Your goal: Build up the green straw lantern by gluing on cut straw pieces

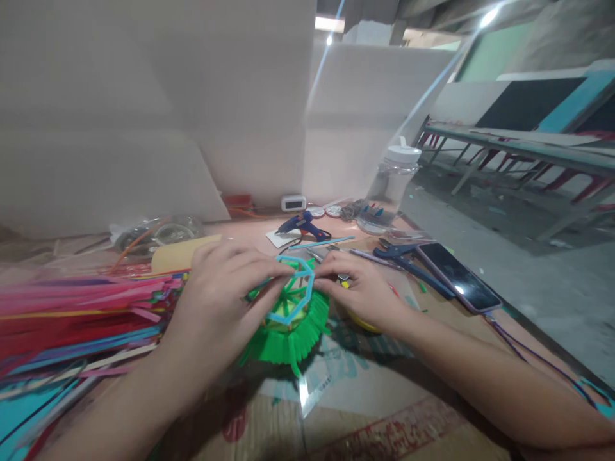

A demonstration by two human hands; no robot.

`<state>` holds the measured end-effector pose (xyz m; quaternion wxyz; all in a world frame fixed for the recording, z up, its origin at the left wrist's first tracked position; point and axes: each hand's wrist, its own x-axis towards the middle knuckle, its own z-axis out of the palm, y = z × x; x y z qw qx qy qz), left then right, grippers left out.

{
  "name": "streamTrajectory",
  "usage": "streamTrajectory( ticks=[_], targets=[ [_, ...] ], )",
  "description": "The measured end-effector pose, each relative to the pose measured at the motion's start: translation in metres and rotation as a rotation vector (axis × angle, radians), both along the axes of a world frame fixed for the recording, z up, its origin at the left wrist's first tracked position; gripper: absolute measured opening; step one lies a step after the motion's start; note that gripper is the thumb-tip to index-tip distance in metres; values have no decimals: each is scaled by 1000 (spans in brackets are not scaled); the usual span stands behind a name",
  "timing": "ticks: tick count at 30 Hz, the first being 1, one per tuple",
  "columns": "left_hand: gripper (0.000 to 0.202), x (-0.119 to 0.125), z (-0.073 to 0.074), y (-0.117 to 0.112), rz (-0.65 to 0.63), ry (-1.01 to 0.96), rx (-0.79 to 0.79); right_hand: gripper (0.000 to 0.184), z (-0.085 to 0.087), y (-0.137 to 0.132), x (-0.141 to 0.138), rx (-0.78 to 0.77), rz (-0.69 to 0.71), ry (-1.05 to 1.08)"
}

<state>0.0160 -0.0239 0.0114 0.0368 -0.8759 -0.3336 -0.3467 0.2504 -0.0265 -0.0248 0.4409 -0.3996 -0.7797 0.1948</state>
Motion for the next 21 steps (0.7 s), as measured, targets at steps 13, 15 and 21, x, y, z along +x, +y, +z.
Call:
streamTrajectory(
  ticks=[13,15,21],
  targets=[
    [12,0,0,0,-20,22,-58,8,1,-3,-1,31,-16,-29],
    [11,2,-1,1,-17,15,-62,7,1,-4,-1,39,-13,-31],
    [15,-6,11,1,-31,4,-86,5,2,-2,3,32,-3,-74]
  ],
)
